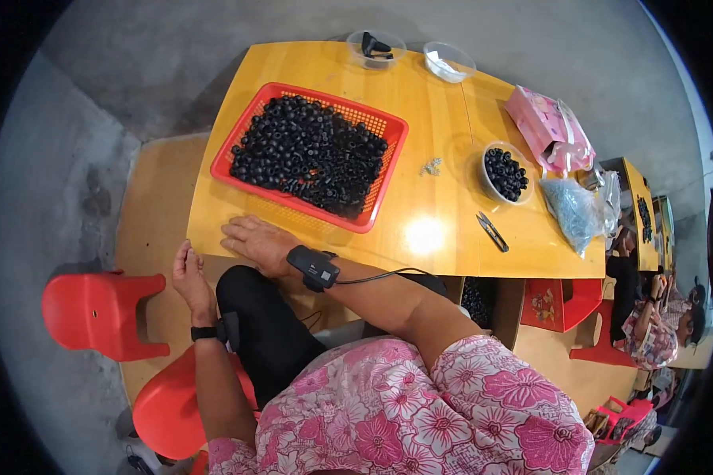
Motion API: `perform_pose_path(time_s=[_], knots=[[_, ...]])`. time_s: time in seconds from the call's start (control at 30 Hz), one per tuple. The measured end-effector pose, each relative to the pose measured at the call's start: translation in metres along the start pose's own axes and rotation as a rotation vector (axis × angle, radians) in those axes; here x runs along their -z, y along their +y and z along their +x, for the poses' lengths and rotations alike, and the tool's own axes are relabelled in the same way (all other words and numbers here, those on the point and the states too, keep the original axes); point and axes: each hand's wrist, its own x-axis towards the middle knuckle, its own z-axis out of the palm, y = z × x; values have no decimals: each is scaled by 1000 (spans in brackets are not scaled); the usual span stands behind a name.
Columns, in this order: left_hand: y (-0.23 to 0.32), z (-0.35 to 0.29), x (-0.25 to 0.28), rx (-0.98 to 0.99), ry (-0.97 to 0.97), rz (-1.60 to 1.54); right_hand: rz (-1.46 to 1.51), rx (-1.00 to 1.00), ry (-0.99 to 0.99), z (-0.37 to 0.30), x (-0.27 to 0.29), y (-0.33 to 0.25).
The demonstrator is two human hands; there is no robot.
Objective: The person assembles small black components by taking pieces from the table and tray and pressing them together by hand.
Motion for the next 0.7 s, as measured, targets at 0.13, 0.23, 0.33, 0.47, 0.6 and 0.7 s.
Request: perform_pose_path(time_s=[0.13,0.23,0.33,0.47,0.6,0.7], knots=[[4,2,-8,29,6,107,38,45,62,1,-3,4],[17,-3,-16,74,33,15,39,91,-5,1,10,6],[0,4,-2,18,-83,-2,7,138,82,-8,2,15],[-5,24,15,-47,-84,200,-96,59,169,-58,1,6],[12,20,1,-97,-39,158,-97,33,109,-124,48,-17],[21,-13,-40,-161,39,99,52,36,128,-151,58,-25]])
